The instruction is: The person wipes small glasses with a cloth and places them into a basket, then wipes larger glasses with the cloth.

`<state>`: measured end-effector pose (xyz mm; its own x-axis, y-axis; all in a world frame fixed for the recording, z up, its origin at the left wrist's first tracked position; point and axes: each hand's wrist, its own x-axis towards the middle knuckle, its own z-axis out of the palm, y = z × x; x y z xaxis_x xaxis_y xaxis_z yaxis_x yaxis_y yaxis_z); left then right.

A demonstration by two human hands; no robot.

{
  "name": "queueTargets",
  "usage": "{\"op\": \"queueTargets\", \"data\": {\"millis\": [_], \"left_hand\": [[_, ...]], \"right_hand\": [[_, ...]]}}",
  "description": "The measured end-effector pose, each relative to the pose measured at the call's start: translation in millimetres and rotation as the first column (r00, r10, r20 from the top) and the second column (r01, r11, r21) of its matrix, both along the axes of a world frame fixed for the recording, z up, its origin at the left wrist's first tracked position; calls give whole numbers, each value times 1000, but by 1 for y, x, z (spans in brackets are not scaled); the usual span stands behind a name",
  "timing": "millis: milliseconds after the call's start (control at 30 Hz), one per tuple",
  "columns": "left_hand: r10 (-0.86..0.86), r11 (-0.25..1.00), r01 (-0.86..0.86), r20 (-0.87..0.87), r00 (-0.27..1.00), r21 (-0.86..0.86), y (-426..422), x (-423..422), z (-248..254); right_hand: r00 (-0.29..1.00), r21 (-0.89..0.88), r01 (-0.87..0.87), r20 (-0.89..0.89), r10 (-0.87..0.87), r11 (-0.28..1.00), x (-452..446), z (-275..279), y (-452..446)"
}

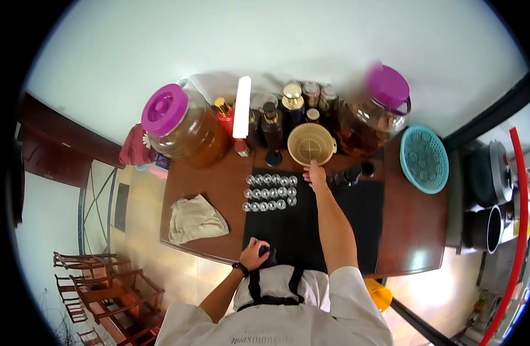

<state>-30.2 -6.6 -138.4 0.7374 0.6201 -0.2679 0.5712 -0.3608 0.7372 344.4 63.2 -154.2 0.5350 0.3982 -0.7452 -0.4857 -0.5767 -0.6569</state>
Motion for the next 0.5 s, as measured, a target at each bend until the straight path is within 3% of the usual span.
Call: {"op": "queueTargets", "data": {"millis": [200, 367, 433, 500], "left_hand": [[9, 1000, -9, -24, 1000, 5, 0, 2, 1], [-35, 999, 35, 34, 999, 14, 6, -6, 4], [-17, 998, 12, 88, 996, 60, 14, -7, 18], [11, 998, -12, 10, 1000, 62, 19, -8, 36]], "right_hand": [[952, 176, 24, 297, -76, 984, -26, 48, -7], [965, 367, -199, 235, 117, 909, -83, 99, -93], [964, 339, -194, 238, 116, 920, -108, 111, -138], [944, 208, -233, 284, 170, 950, -125, 106, -188]]}}
